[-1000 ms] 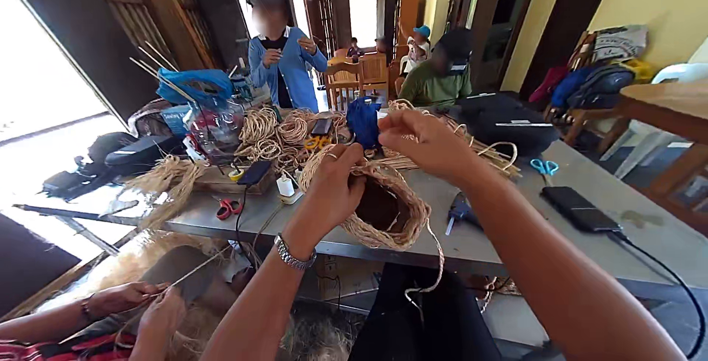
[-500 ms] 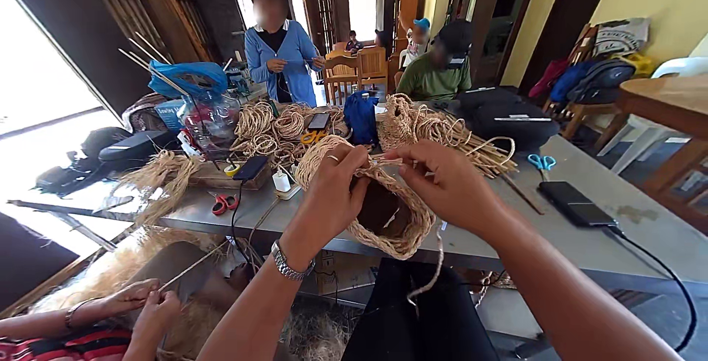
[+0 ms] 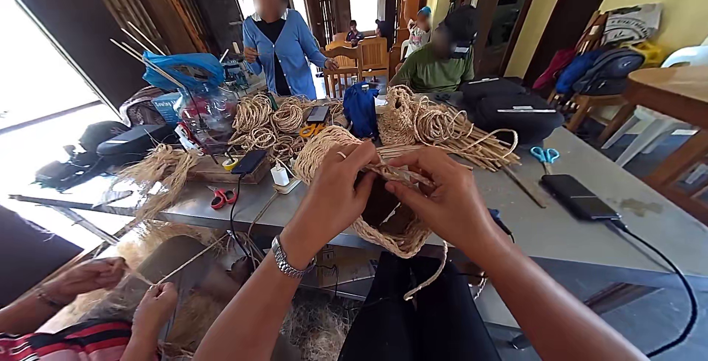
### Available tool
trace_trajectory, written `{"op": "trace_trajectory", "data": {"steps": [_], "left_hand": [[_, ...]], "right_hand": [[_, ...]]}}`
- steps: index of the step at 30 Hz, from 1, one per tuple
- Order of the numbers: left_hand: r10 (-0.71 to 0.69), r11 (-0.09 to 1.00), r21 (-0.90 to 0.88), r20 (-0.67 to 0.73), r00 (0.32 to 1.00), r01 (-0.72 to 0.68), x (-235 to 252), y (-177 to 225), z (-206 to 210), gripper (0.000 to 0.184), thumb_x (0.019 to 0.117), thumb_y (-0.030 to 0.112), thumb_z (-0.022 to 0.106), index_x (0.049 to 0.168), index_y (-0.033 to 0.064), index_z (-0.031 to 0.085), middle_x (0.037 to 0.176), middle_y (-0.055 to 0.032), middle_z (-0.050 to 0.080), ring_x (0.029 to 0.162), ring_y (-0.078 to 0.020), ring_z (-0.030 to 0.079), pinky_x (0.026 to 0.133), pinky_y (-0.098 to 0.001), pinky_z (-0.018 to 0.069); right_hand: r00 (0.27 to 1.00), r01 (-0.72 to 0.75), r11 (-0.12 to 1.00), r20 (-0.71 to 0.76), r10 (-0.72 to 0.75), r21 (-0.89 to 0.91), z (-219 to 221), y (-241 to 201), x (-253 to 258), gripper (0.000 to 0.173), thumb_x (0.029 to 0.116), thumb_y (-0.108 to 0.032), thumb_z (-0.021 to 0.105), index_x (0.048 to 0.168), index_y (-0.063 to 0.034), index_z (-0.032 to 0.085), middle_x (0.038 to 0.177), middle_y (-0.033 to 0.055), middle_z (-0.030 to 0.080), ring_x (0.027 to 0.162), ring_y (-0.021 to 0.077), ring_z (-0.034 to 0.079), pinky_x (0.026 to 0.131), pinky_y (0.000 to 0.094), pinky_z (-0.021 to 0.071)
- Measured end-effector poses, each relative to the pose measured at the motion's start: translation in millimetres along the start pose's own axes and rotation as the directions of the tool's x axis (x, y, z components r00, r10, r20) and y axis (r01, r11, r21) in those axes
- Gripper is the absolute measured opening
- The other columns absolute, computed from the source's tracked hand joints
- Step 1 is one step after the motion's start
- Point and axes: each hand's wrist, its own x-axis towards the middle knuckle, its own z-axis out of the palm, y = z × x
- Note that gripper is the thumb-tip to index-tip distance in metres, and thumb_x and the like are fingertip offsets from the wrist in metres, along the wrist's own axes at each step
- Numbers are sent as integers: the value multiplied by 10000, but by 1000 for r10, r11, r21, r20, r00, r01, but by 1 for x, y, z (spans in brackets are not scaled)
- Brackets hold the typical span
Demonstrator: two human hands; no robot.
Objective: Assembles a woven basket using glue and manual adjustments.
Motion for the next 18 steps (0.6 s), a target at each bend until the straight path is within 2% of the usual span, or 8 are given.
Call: {"op": "trace_trajectory", "data": {"steps": [2, 3, 5, 7, 9, 11, 14, 18], "left_hand": [[17, 1000, 1, 6, 1000, -17, 0, 2, 0, 118, 974, 92, 621, 1062, 96, 700, 1101, -13, 699, 1093, -131, 642, 1002, -368, 502], [23, 1000, -2, 6, 1000, -23, 0, 3, 0, 125, 972, 87, 624, 1067, 90, 703, 1094, -16, 701, 1089, -133, 643, 1006, -372, 497], [36, 999, -16, 7, 999, -36, 1, 3, 1, 127, 973, 83, 621, 1069, 88, 703, 1095, -12, 705, 1094, -127, 646, 1024, -378, 494], [51, 998, -37, -1, 999, -51, 1, 3, 3, 119, 974, 77, 620, 1059, 91, 702, 1071, -1, 707, 1067, -118, 648, 1002, -375, 500], [59, 997, -52, -8, 998, -60, 1, 1, 3, 123, 973, 76, 620, 1065, 98, 698, 1074, 8, 703, 1062, -107, 643, 997, -360, 502], [64, 996, -60, -14, 998, -64, 2, -1, 4, 116, 974, 76, 617, 1054, 98, 698, 1080, 7, 702, 1071, -108, 644, 999, -356, 506], [65, 997, -31, -19, 998, -65, 2, -4, 5, 124, 979, 89, 607, 1047, 97, 710, 1083, 6, 710, 1067, -107, 652, 996, -355, 505], [43, 999, -16, -11, 999, -44, 1, -5, 3, 117, 980, 90, 605, 1024, 104, 712, 1072, 13, 709, 1084, -102, 648, 1023, -350, 500]], "right_hand": [[990, -138, 987, 54, 133, 87, -7, -3, 1, 343, 920, -269, 767, 1229, -145, 682, 926, -17, 660, 697, 43, 601, 596, 201, 523], [979, -197, 974, 82, 189, 109, -11, -5, 3, 362, 931, -291, 757, 1257, -156, 677, 887, -23, 671, 672, 46, 618, 586, 208, 538], [970, -236, 964, 94, 225, 126, -16, -9, 5, 259, 945, -272, 743, 1180, -163, 731, 914, -30, 717, 742, 47, 671, 656, 229, 577], [985, -173, 979, 43, 169, 106, -14, -12, 4, 142, 947, -205, 733, 1071, -142, 762, 958, -31, 727, 820, 40, 692, 720, 225, 602], [998, -59, 998, -33, 60, 28, -9, -14, 1, 106, 945, -163, 718, 1026, -111, 762, 933, -15, 705, 801, 34, 672, 696, 202, 589], [995, 48, 993, -78, -57, -106, -3, -14, -2, 131, 964, -169, 685, 1036, -96, 766, 910, 2, 669, 751, 40, 627, 645, 201, 554], [974, 163, 944, -103, -200, -287, 5, -7, -5, 192, 1006, -170, 618, 1091, -89, 770, 881, 37, 628, 678, 98, 582, 553, 261, 505], [958, 233, 904, -78, -278, -359, 12, 1, -8, 235, 1025, -195, 599, 1172, -91, 751, 933, 74, 625, 703, 147, 611, 540, 296, 516]]}}
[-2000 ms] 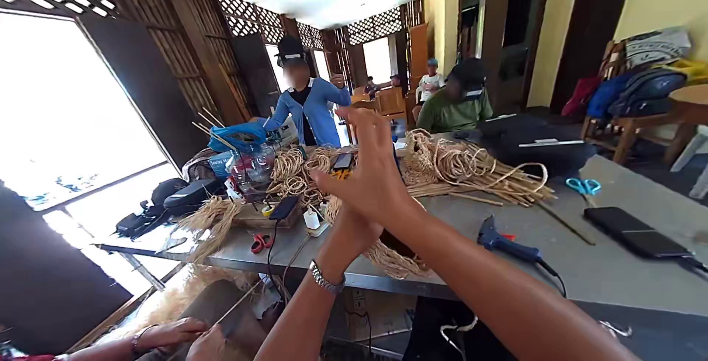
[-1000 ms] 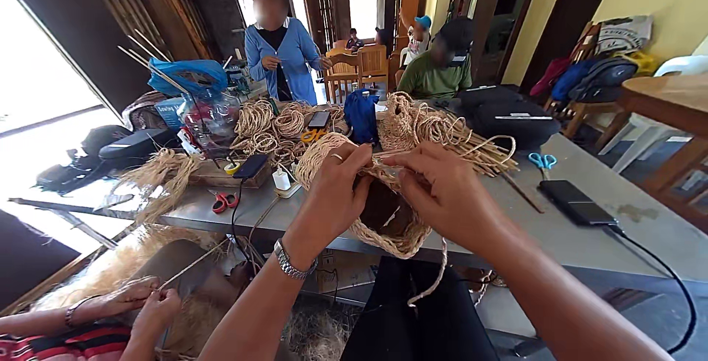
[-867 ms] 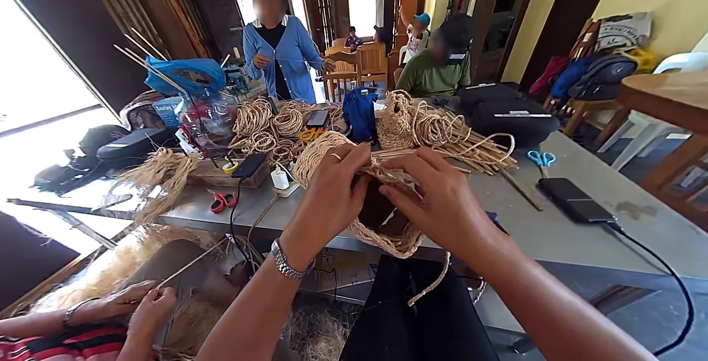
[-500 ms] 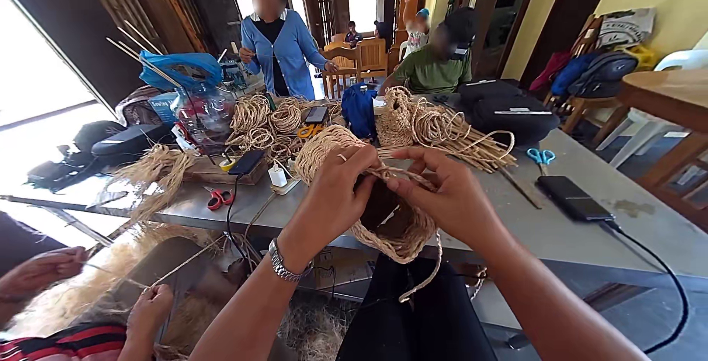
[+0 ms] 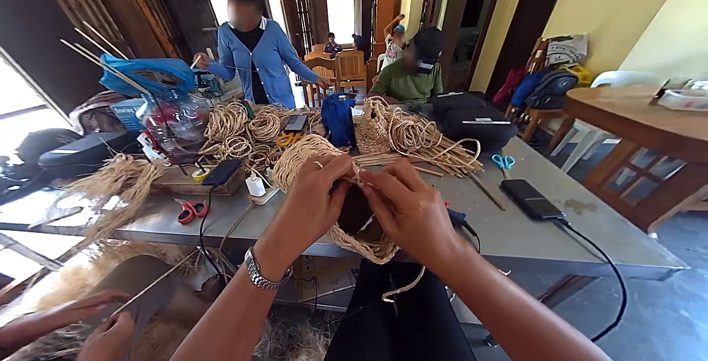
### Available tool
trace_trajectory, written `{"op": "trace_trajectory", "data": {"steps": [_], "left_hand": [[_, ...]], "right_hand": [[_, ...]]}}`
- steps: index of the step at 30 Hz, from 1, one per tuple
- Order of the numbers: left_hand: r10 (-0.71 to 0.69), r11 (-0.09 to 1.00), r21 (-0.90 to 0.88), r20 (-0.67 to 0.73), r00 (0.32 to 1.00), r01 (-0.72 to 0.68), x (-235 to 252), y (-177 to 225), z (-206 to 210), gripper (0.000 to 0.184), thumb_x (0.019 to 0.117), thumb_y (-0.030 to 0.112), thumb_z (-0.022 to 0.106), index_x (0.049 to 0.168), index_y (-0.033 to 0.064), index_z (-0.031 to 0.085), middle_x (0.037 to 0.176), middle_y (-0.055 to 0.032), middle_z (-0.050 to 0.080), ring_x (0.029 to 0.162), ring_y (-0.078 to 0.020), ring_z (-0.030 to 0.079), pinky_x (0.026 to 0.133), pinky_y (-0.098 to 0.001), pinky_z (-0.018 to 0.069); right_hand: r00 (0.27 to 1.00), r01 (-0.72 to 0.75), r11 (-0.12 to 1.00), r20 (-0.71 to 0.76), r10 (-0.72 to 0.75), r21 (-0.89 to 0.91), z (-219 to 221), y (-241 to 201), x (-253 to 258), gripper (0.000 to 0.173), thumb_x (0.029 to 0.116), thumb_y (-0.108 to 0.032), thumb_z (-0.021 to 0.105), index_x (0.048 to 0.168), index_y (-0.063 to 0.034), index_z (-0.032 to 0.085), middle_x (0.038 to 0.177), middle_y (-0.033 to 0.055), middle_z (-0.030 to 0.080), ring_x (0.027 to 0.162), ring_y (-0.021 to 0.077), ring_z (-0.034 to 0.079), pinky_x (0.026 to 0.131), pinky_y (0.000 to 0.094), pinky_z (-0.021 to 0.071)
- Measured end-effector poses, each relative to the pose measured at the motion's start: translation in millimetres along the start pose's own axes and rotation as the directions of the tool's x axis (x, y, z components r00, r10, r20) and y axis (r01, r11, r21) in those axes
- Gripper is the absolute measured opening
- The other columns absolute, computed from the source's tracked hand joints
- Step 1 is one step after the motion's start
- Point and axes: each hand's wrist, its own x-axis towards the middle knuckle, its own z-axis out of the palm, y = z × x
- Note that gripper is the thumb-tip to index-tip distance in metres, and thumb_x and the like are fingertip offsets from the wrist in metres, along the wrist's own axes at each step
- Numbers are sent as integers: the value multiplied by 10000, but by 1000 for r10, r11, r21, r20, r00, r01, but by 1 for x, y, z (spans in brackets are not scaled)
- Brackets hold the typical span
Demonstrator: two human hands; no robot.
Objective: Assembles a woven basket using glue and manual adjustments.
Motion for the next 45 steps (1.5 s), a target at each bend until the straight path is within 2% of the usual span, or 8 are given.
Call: {"op": "trace_trajectory", "data": {"steps": [8, 15, 23, 27, 29, 35, 38, 45], "left_hand": [[-4, 999, 36, -15, 1000, 4, 1, -2, 3, 129, 990, 101, 587, 1008, 112, 714, 1056, 14, 711, 1070, -118, 648, 1012, -367, 491], [-93, 995, 43, 20, 995, 92, 30, -12, -1, 50, 990, 79, 640, 1021, 93, 677, 956, -26, 707, 884, -139, 690, 798, -373, 577], [-178, 977, 103, -73, 981, 185, 27, -10, 20, 61, 966, 49, 644, 1012, 76, 672, 965, -65, 697, 921, -224, 683, 813, -458, 559], [-200, 963, 201, 80, 976, 181, 29, -6, 9, 119, 956, 150, 664, 1064, 107, 639, 996, -72, 651, 973, -291, 640, 802, -541, 508], [-167, 972, 192, 146, 975, 138, 35, -10, 2, 152, 941, 202, 704, 1050, 116, 641, 961, -58, 642, 904, -266, 640, 745, -512, 513], [-116, 991, -46, 183, 976, 126, 40, -24, 13, 183, 988, 195, 686, 1126, 112, 598, 995, -22, 689, 866, -136, 679, 768, -375, 580], [-110, 987, -95, 157, 981, 126, 36, -22, 15, 325, 985, 167, 675, 1272, 152, 523, 1158, 33, 709, 1037, -74, 694, 886, -330, 596], [-43, 987, -156, 45, 998, 49, 32, -23, 18, 101, 949, 77, 662, 1036, 115, 628, 1001, 12, 715, 875, -61, 687, 758, -275, 587]], "right_hand": [[1000, 24, 997, 6, -24, -76, 7, 8, -3, 241, 1019, -260, 640, 1204, -151, 748, 1000, 83, 648, 864, 210, 652, 636, 335, 552], [996, 88, 985, -2, -89, -150, 11, 23, 30, 229, 1000, -197, 650, 1180, -84, 733, 1017, 120, 683, 905, 268, 690, 663, 389, 580], [996, 87, 991, 0, -88, -102, 23, 44, 27, 228, 988, -189, 664, 1184, -91, 729, 1035, 110, 689, 925, 252, 694, 702, 391, 595], [994, 105, 990, 10, -105, -98, 22, 42, 24, 232, 1001, -193, 645, 1195, -103, 736, 1039, 110, 686, 947, 252, 685, 735, 383, 592], [993, 120, 989, 2, -121, -88, 22, 45, 23, 232, 1009, -199, 637, 1195, -108, 742, 1040, 112, 686, 950, 250, 678, 740, 379, 586], [995, 95, 993, -21, -96, -76, 21, 54, 18, 236, 1019, -213, 627, 1203, -125, 745, 1065, 107, 692, 994, 250, 681, 786, 388, 592], [996, 89, 994, -20, -90, -67, 20, 55, 16, 232, 1019, -208, 632, 1202, -120, 743, 1060, 105, 688, 997, 241, 675, 797, 378, 590], [996, 81, 996, -40, -82, -37, 20, 55, 13, 230, 1007, -204, 648, 1201, -126, 744, 1057, 92, 688, 998, 229, 670, 808, 371, 584]]}}
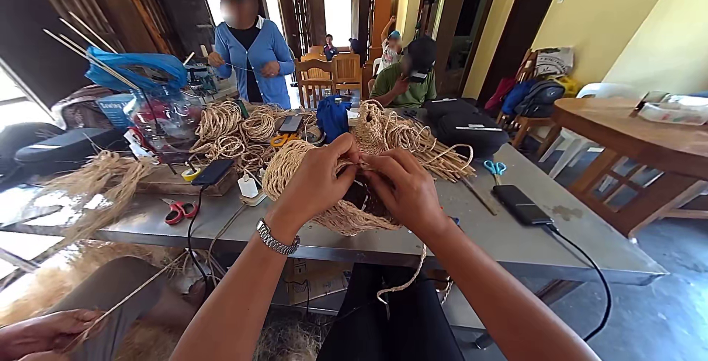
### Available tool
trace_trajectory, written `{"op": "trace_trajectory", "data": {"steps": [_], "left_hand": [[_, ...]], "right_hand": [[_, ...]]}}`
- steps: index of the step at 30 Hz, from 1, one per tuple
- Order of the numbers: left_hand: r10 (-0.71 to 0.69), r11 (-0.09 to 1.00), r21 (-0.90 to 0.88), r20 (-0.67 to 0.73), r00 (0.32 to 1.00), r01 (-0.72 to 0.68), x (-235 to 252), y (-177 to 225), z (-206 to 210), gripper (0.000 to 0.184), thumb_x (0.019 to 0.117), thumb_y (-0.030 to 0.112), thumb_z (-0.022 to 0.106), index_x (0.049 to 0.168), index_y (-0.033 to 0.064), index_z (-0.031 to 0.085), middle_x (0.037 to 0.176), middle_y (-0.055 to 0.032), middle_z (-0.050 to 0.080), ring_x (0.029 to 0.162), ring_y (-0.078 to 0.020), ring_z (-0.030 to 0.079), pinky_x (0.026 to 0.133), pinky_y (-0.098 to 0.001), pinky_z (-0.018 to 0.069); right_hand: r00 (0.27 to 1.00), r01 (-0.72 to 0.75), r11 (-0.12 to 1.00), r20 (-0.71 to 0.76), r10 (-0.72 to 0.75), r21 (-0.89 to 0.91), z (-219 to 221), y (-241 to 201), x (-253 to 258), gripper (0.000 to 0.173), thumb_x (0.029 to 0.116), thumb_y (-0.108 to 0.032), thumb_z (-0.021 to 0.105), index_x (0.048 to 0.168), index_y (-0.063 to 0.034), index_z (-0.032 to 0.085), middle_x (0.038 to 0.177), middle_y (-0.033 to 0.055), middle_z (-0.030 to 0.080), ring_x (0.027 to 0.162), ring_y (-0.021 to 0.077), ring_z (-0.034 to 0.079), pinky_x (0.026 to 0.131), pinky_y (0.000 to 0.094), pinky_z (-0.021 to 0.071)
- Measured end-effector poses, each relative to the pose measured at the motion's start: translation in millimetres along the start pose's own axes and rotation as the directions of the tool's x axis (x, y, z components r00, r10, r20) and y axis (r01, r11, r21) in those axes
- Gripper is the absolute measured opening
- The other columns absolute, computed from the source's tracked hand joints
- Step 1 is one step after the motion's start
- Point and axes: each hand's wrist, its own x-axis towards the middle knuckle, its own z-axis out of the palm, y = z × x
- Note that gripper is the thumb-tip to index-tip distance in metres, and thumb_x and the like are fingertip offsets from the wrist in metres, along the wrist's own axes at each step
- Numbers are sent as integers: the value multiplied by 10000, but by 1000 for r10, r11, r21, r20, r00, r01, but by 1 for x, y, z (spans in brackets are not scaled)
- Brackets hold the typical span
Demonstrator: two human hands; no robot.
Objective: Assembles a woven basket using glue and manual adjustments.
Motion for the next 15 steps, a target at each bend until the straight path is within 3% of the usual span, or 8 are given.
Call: {"op": "trace_trajectory", "data": {"steps": [3, 5, 7, 9, 11, 12, 13, 15], "left_hand": [[-26, 999, 24, -3, 1000, 26, 2, 3, 1, 71, 950, 69, 662, 1010, 101, 640, 1038, 0, 729, 956, -80, 703, 841, -305, 596], [-30, 1000, -3, 1, 1000, 30, 2, 3, 1, 76, 941, 46, 657, 1003, 87, 639, 1061, -9, 737, 1012, -93, 713, 900, -326, 604], [-37, 998, -50, 11, 999, 38, -1, 2, -1, 90, 939, 39, 660, 1015, 82, 641, 1085, -6, 742, 1031, -88, 714, 920, -318, 602], [-47, 996, -81, 7, 999, 48, -3, 1, -2, 96, 935, 41, 663, 1014, 90, 641, 1098, 5, 743, 1022, -74, 713, 906, -305, 604], [-66, 994, -86, -4, 998, 65, -5, 1, -4, 94, 932, 37, 664, 1006, 89, 637, 1101, -2, 748, 1026, -80, 718, 900, -312, 606], [-78, 994, -82, -6, 997, 78, -6, 1, -4, 96, 933, 33, 666, 1006, 86, 633, 1103, -7, 748, 1038, -89, 719, 910, -324, 607], [-91, 993, -75, -8, 996, 91, -6, 1, -4, 99, 935, 29, 668, 1006, 86, 629, 1110, -10, 747, 1043, -91, 718, 910, -326, 605], [-106, 993, -54, -14, 994, 105, -6, 2, -5, 106, 934, 27, 665, 1008, 93, 627, 1132, -5, 743, 1033, -82, 711, 892, -314, 596]], "right_hand": [[995, -90, 995, 42, 89, 30, -12, 1, -3, 316, 1034, -253, 605, 1321, -157, 695, 1163, 74, 697, 1086, 240, 639, 923, 432, 535], [971, -226, 974, 86, 224, 11, -27, 13, -15, 416, 1094, -326, 467, 1443, -147, 604, 1304, 90, 678, 1195, 286, 616, 1007, 518, 488], [910, -386, 921, 142, 389, -49, -44, 38, -38, 473, 1118, -350, 364, 1474, -104, 555, 1320, 129, 671, 1226, 307, 629, 1054, 545, 482], [784, -520, 839, 300, 544, -163, -63, 69, -69, 467, 1091, -302, 432, 1417, 2, 573, 1284, 248, 656, 1202, 412, 627, 1049, 602, 472], [535, -618, 725, 512, 672, -305, -80, 84, -90, 494, 1056, -284, 532, 1421, 48, 546, 1330, 337, 592, 1254, 526, 550, 1059, 679, 413], [449, -630, 690, 558, 698, -356, -82, 85, -99, 499, 1038, -265, 573, 1435, 36, 537, 1342, 342, 577, 1267, 541, 526, 1056, 686, 405], [413, -621, 681, 576, 705, -389, -82, 83, -106, 500, 1022, -240, 596, 1444, 19, 534, 1343, 334, 577, 1275, 542, 515, 1060, 679, 403], [417, -590, 686, 567, 711, -426, -78, 75, -114, 492, 997, -196, 620, 1443, -4, 544, 1322, 309, 596, 1279, 532, 506, 1074, 655, 398]]}}
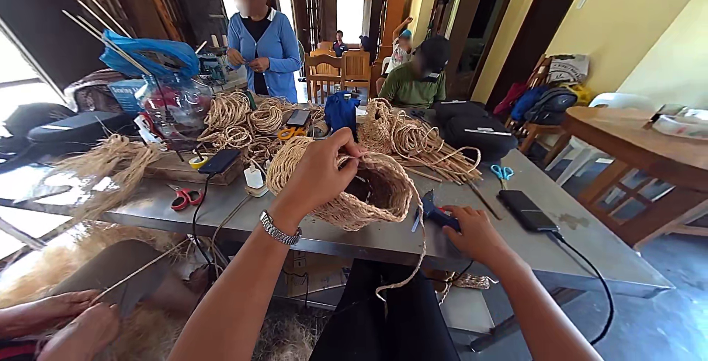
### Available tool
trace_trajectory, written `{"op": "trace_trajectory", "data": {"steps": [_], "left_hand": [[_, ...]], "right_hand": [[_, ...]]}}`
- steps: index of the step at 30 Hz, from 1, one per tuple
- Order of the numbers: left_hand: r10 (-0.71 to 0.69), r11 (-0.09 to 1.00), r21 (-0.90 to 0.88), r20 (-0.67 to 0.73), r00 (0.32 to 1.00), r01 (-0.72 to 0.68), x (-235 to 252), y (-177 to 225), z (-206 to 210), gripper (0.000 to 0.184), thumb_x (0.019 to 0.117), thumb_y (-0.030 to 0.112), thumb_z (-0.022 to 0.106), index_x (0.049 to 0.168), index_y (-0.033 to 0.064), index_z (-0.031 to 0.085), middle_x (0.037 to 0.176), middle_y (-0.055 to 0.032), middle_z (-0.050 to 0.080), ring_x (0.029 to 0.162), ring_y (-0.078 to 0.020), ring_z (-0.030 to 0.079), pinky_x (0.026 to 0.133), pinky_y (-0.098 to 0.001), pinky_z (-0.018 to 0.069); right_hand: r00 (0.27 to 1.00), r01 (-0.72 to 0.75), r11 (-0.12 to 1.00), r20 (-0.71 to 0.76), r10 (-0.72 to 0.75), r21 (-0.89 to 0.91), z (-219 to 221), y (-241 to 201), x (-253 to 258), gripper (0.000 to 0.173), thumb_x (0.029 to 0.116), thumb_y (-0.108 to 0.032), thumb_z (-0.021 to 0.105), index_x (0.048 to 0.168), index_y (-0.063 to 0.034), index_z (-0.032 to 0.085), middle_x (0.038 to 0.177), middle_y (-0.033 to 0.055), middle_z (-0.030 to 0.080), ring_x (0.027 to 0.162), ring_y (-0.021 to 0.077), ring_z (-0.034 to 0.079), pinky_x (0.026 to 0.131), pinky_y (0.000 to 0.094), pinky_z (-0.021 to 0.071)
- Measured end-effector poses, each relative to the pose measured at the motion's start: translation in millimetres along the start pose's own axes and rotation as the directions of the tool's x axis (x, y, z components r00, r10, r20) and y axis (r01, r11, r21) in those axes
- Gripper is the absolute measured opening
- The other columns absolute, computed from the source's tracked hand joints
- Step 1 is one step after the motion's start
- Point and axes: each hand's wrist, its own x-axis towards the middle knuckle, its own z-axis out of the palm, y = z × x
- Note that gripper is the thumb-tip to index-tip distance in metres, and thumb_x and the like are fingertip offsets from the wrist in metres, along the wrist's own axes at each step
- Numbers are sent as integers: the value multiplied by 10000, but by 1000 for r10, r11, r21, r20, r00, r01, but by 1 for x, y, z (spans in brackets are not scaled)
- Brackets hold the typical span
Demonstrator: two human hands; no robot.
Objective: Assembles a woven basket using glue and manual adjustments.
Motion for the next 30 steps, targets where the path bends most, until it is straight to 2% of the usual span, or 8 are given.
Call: {"op": "trace_trajectory", "data": {"steps": [6, 11, 15, 17, 18, 21, 25, 30], "left_hand": [[-4, 996, 84, -17, 1000, 6, 1, 1, -2, 150, 870, 22, 718, 973, 75, 623, 1112, -91, 630, 966, -168, 665, 814, -353, 594], [-20, 993, 113, -53, 998, 26, 2, 1, 0, 152, 865, 13, 705, 980, 83, 634, 1084, -77, 655, 960, -166, 658, 819, -357, 580], [-27, 992, 118, -50, 998, 32, 1, -1, -1, 155, 878, 19, 685, 1011, 86, 641, 1058, -71, 623, 911, -155, 628, 771, -327, 557], [-29, 992, 119, -46, 999, 34, 1, -2, -1, 161, 878, 16, 684, 1017, 83, 639, 1049, -72, 618, 899, -156, 626, 765, -325, 556], [-35, 992, 123, -43, 998, 40, 1, -1, -1, 168, 879, 9, 684, 1026, 77, 637, 1053, -81, 615, 899, -166, 628, 766, -338, 558], [-47, 989, 141, -46, 998, 53, 2, -2, -1, 173, 891, 15, 673, 1048, 77, 632, 1076, -83, 615, 906, -171, 630, 774, -355, 560], [-53, 989, 137, -31, 998, 57, 3, -2, 0, 181, 904, 29, 664, 1071, 80, 616, 1101, -81, 613, 932, -177, 635, 793, -376, 564], [-40, 989, 143, -29, 999, 44, 5, -1, 6, 223, 891, 34, 652, 1102, 103, 625, 1062, -70, 593, 938, -194, 618, 779, -401, 554]], "right_hand": [[995, -95, 993, -34, 92, -76, 14, -18, 8, 527, 955, -64, 581, 1478, -53, 514, 1364, 292, 570, 1319, 501, 491, 1044, 671, 394], [987, -160, 981, -43, 157, -111, 22, -15, 17, 516, 981, -89, 561, 1478, 12, 469, 1394, 329, 522, 1311, 507, 500, 1037, 649, 421], [973, -163, 975, -140, 184, 149, 8, 4, 18, 474, 1014, -117, 500, 1447, 75, 471, 1370, 368, 520, 1220, 519, 570, 1006, 646, 467], [948, -165, 907, -193, 255, 388, -4, 11, 17, 449, 1039, -114, 428, 1445, 70, 481, 1276, 311, 602, 1077, 403, 639, 920, 551, 516], [927, -170, 835, -203, 316, 523, -10, 10, 16, 434, 1037, -128, 415, 1430, 34, 503, 1151, 227, 637, 900, 281, 635, 768, 445, 526], [908, -18, 552, -218, 358, 833, -29, -7, 5, 273, 1045, -177, 504, 1269, -40, 577, 852, 3, 588, 629, 56, 575, 536, 206, 498], [904, 261, 414, -372, 213, 872, -38, -47, -18, 197, 1042, -194, 571, 1184, -66, 617, 739, -56, 595, 570, 30, 554, 525, 181, 494], [898, 425, 344, -437, -47, 837, -36, -87, -42, 229, 1053, -244, 564, 1161, -63, 654, 697, -72, 562, 536, 29, 501, 492, 190, 450]]}}
